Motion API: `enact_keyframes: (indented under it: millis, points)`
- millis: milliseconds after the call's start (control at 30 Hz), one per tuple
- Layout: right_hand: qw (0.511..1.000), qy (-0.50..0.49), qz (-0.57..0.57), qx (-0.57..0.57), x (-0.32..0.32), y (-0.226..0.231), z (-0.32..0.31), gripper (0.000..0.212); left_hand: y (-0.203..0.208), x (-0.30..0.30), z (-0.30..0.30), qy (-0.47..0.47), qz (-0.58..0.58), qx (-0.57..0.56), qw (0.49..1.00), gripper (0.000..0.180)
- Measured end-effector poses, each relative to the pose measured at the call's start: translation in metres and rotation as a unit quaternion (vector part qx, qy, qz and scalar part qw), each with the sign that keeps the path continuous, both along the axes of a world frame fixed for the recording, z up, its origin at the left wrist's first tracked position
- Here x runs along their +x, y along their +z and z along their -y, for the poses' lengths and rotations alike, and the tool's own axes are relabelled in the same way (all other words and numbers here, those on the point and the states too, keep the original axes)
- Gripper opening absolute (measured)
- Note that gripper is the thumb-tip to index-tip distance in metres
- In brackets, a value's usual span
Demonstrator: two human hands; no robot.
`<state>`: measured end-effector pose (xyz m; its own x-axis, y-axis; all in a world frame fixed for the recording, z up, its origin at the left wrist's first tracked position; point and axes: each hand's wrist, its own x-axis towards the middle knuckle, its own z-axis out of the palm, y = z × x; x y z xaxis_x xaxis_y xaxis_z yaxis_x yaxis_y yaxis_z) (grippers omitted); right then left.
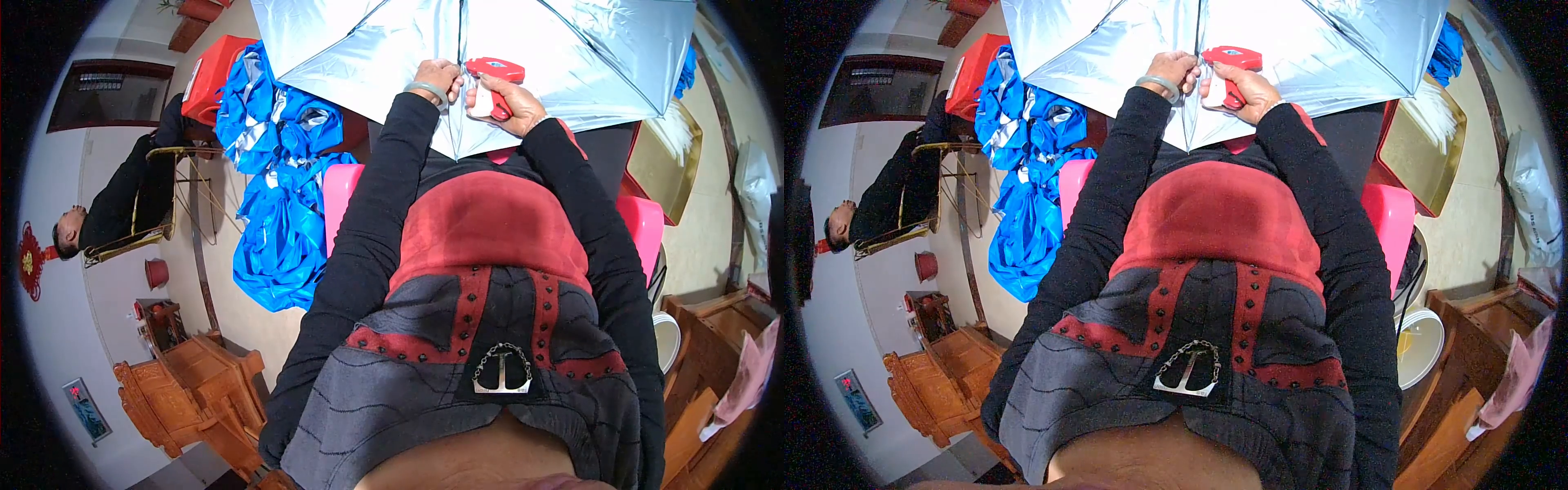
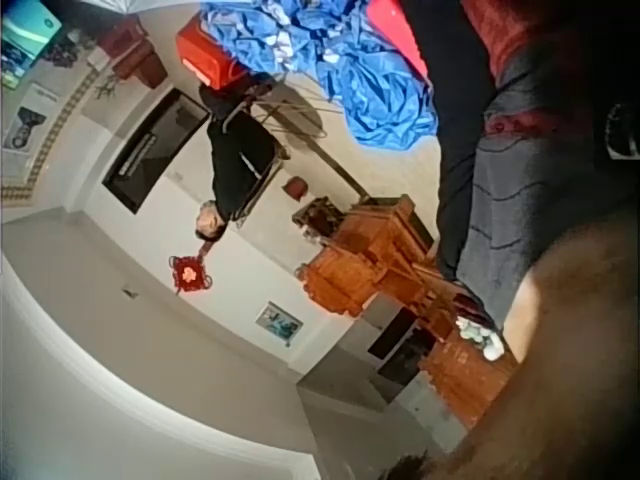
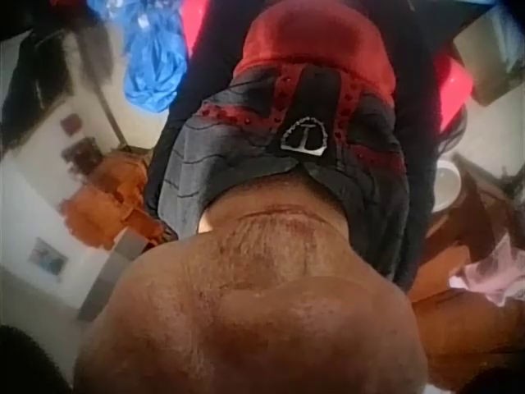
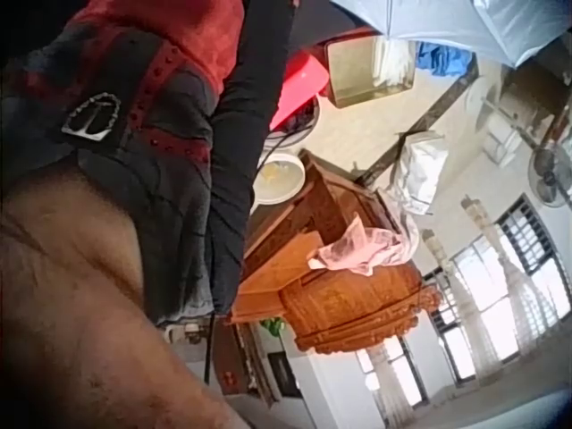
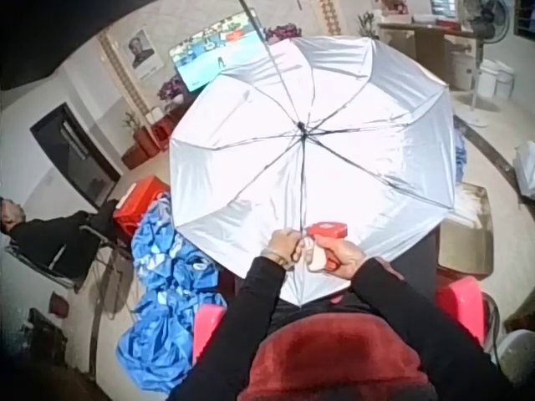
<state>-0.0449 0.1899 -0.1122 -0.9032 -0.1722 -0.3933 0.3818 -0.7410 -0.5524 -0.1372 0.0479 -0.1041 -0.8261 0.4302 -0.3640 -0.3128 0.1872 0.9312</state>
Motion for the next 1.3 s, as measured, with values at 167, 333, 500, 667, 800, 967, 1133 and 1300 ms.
enact_keyframes:
  millis: [167,333,500,667,800,967,1133,1300]
  points:
    - [1.0,0.016,-0.006,0.0,-0.002,-0.001,0.0,0.028,-0.003,0.0,-0.002,0.032,-0.008,0.006,0.999,0.015]
    - [1.0,0.021,-0.012,0.002,-0.001,-0.001,0.001,0.027,-0.004,0.001,-0.001,0.026,-0.002,0.012,1.0,0.015]
    - [1.0,0.025,-0.005,-0.002,-0.001,0.002,0.0,0.024,-0.004,0.0,0.0,-0.004,-0.011,-0.008,1.0,0.012]
    - [0.999,0.035,-0.001,0.005,-0.003,0.003,-0.003,0.025,-0.004,0.0,-0.002,-0.022,-0.035,-0.008,0.999,0.015]
    - [0.998,0.049,-0.012,-0.032,-0.005,-0.004,-0.003,0.027,-0.005,0.005,-0.006,-0.034,-0.058,-0.024,0.997,0.016]
    - [0.998,0.057,-0.008,-0.036,-0.008,-0.005,-0.004,0.025,-0.006,0.002,-0.003,-0.036,-0.073,-0.036,0.996,0.017]
    - [0.999,0.051,0.001,-0.014,-0.005,-0.001,-0.009,0.024,-0.014,-0.002,-0.009,-0.106,-0.19,-0.098,0.971,0.024]
    - [0.997,0.076,-0.009,-0.021,-0.011,0.003,0.005,0.029,-0.052,-0.025,0.012,-0.139,-0.407,-0.159,0.889,0.023]
